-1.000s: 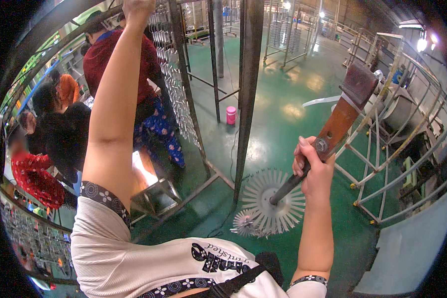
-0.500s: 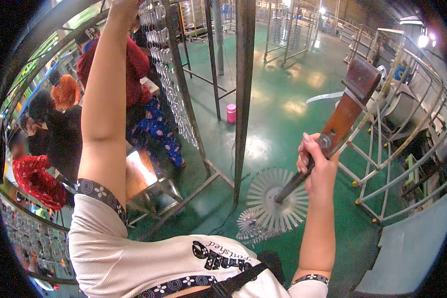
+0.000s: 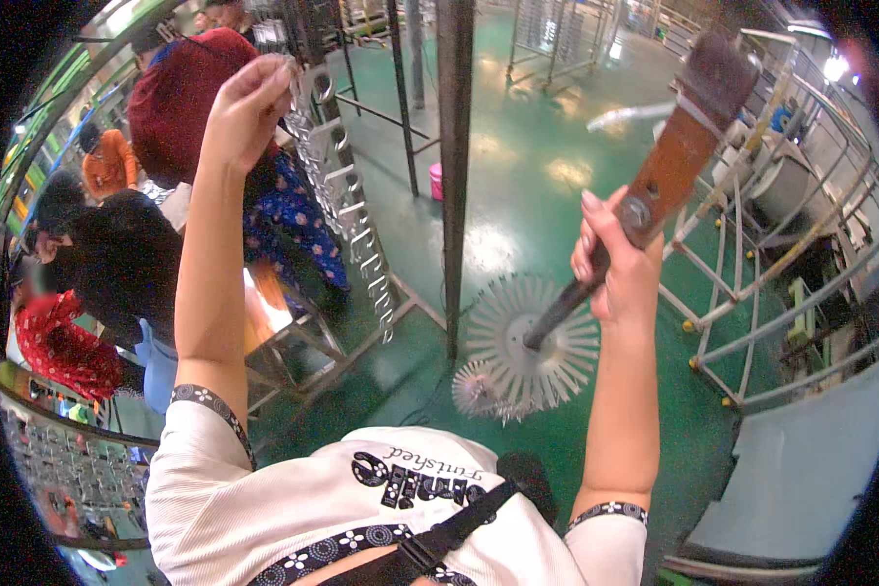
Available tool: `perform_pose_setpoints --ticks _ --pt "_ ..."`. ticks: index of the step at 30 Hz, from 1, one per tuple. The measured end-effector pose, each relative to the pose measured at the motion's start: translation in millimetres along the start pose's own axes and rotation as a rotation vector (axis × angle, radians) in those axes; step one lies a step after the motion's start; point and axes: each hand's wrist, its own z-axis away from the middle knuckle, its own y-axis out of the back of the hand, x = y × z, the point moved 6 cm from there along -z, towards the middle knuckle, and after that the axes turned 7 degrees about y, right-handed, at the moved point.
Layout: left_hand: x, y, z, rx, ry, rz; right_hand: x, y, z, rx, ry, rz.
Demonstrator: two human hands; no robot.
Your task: The person hangs small metal items onto vertical hooks on a metal rack by hand, then moves the rack to another location in the facility.
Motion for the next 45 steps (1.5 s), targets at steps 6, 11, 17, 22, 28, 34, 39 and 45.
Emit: perform_pose_setpoints --ticks 6,11,17,22,28,34,39,45 --pt "-92.9 -20.3 87.6 -0.008 0.223 -0.132 4.4 4.8 -1.3 -0.001 0.006 -0.004" --pt "-172.9 -50.1 152.8 -0.19 0.371 -0.046 0.9 5.5 2.9 -0.041 0.029 0.005" --pt "-219.3 -102.4 208.9 -0.415 0.509 0.115 -2.1 4.4 1.2 -0.101 0.009 0.027" --pt "-230.8 -157.7 231.9 -0.576 0.583 0.23 -14.4 9.9 -5.8 -0.164 -0.016 0.106" --pt "-234.1 -191.8 237.8 -0.631 0.601 0.23 -20.3 16.5 -12.3 -0.196 -0.047 0.067" --pt "-242.7 -211.9 240.1 -0.636 0.621 0.19 -26.3 28.7 -13.8 -0.208 -0.054 0.02" --pt "-229.9 -207.1 239.6 -0.601 0.663 0.173 -36.0 20.0 -13.8 -0.178 -0.088 -0.053" --pt "-137.5 -118.4 167.2 -0.288 0.298 -0.404 -44.5 5.3 -1.1 -0.154 -0.068 -0.053"
